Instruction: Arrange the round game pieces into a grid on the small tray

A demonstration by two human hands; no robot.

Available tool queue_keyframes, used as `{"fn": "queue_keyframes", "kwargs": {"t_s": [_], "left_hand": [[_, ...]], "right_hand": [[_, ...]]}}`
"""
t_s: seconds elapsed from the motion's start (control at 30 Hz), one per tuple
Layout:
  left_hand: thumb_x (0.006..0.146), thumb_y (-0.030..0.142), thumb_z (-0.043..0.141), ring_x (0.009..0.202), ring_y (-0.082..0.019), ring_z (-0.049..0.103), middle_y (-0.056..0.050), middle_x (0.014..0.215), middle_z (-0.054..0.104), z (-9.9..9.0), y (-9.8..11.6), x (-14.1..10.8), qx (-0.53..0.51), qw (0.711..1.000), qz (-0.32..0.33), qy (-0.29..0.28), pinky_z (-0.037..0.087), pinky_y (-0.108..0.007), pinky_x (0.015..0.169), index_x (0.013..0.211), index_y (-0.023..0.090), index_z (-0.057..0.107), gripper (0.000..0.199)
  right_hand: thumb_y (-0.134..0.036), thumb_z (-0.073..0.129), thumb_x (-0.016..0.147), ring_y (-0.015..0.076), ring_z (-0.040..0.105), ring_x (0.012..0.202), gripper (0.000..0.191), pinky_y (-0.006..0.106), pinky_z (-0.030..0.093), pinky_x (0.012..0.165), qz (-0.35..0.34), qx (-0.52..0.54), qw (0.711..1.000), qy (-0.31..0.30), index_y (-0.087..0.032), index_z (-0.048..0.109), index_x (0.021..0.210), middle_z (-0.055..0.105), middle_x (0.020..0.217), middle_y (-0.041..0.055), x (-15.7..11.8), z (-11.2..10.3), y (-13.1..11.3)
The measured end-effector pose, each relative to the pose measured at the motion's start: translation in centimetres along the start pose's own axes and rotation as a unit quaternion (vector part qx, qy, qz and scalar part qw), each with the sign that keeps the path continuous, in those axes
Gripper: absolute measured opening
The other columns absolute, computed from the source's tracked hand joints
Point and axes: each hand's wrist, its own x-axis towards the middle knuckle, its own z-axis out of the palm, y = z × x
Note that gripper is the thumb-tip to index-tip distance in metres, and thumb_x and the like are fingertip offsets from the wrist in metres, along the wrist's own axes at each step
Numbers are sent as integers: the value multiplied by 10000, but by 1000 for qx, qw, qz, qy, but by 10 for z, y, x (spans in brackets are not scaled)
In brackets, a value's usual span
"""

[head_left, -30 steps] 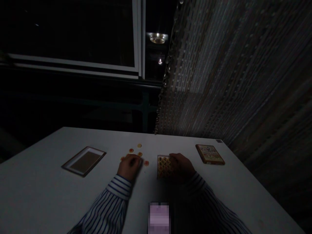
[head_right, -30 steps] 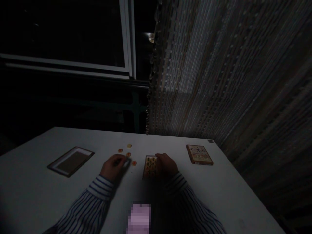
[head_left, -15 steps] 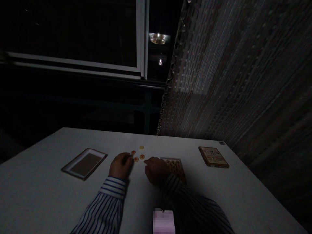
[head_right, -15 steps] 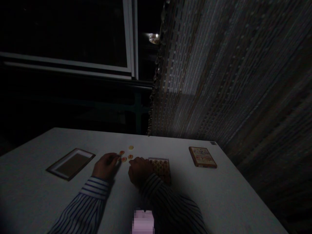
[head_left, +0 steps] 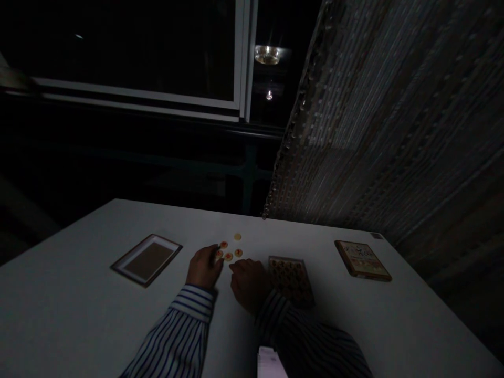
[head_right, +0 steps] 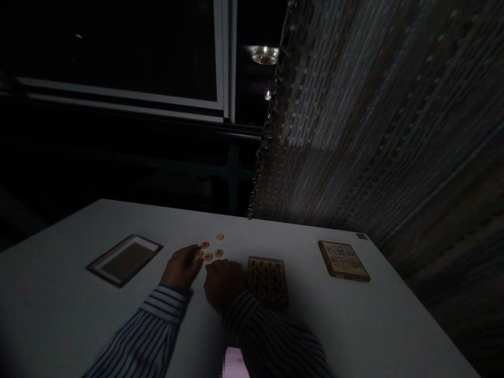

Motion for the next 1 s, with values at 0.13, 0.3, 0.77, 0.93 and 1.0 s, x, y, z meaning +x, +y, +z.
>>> {"fn": "queue_keyframes", "kwargs": {"t_s": [0.13, 0.3, 0.77, 0.93, 1.0], "left_hand": [[719, 314, 503, 923, -220, 588, -101, 1007, 643, 0, 1, 1, 6, 1000, 4, -10, 453, -339, 849, 1052, 138, 576, 384], [740, 316, 483, 918, -225, 595, -102, 1009, 648, 0, 2, 1, 21, 1000, -1, -15, 452, -349, 848, 1066, 137, 573, 382], [786, 352, 444, 916, -214, 599, -100, 990, 658, 0, 1, 1, 5, 1000, -18, -4, 463, -326, 828, 1054, 136, 580, 370], [792, 405, 446, 894, -217, 602, -101, 969, 662, 1, 2, 1, -22, 999, -15, 20, 470, -341, 813, 1043, 139, 584, 391], [791, 415, 450, 885, -221, 602, -102, 959, 662, 0, 3, 1, -27, 999, -13, 31, 469, -349, 809, 1032, 142, 586, 389]], "right_hand": [[-195, 424, 807, 184, 524, 875, 196, 328, 359, 736, -1, 8, 1000, -3, -187, 582, 922, 610, 903, 53, -1, -2, 1], [-188, 423, 805, 179, 527, 884, 239, 324, 363, 751, 11, 21, 1000, 3, -200, 577, 988, 616, 904, 46, -2, -4, 1], [-190, 440, 797, 174, 527, 884, 255, 315, 363, 757, 7, 26, 1000, 10, -209, 578, 1012, 617, 917, 42, -4, 1, 3], [-198, 440, 800, 178, 526, 881, 262, 314, 365, 746, 5, 27, 1000, 9, -209, 570, 1028, 616, 930, 44, -4, 1, 3], [-199, 438, 802, 176, 529, 875, 266, 313, 369, 742, 6, 25, 1000, 5, -211, 567, 1035, 617, 930, 42, -4, 0, 3]]}}
